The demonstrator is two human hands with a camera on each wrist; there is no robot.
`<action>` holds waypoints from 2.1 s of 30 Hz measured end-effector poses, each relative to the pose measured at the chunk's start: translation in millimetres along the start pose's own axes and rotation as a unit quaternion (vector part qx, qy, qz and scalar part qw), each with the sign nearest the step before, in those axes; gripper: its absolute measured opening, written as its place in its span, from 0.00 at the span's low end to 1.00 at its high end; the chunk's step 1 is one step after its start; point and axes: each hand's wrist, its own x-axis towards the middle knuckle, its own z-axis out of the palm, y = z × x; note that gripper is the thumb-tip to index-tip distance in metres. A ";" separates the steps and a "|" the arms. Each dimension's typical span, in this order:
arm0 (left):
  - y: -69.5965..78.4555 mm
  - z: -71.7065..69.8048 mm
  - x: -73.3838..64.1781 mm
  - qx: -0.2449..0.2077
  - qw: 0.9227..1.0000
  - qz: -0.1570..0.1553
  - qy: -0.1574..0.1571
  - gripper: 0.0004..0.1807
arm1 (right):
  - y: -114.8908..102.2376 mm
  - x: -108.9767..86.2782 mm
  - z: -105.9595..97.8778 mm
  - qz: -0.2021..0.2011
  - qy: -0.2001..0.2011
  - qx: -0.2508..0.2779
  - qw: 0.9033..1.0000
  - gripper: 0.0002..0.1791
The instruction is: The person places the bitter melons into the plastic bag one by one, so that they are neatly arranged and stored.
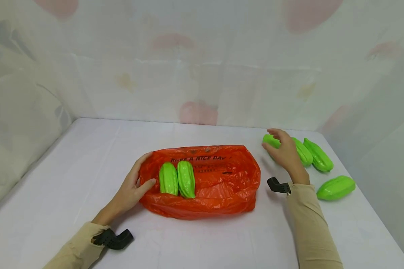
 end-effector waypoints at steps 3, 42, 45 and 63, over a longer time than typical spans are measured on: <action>0.1 0.1 0.3 0.002 1.000 0.002 0.002 0.41 | 5.0 -0.4 -0.2 0.020 0.002 0.001 1.000 0.29; -1.3 0.6 -0.2 -0.004 1.000 0.003 0.003 0.42 | 31.1 -0.5 0.4 0.085 -0.096 -0.070 0.989 0.35; -1.7 1.2 -0.1 -0.008 1.000 0.012 0.007 0.42 | 30.9 -0.6 -0.1 0.082 -0.094 -0.068 0.990 0.36; -1.6 0.8 -0.6 -0.008 1.000 0.012 0.004 0.41 | 31.4 -1.3 1.6 0.088 -0.096 -0.072 0.989 0.35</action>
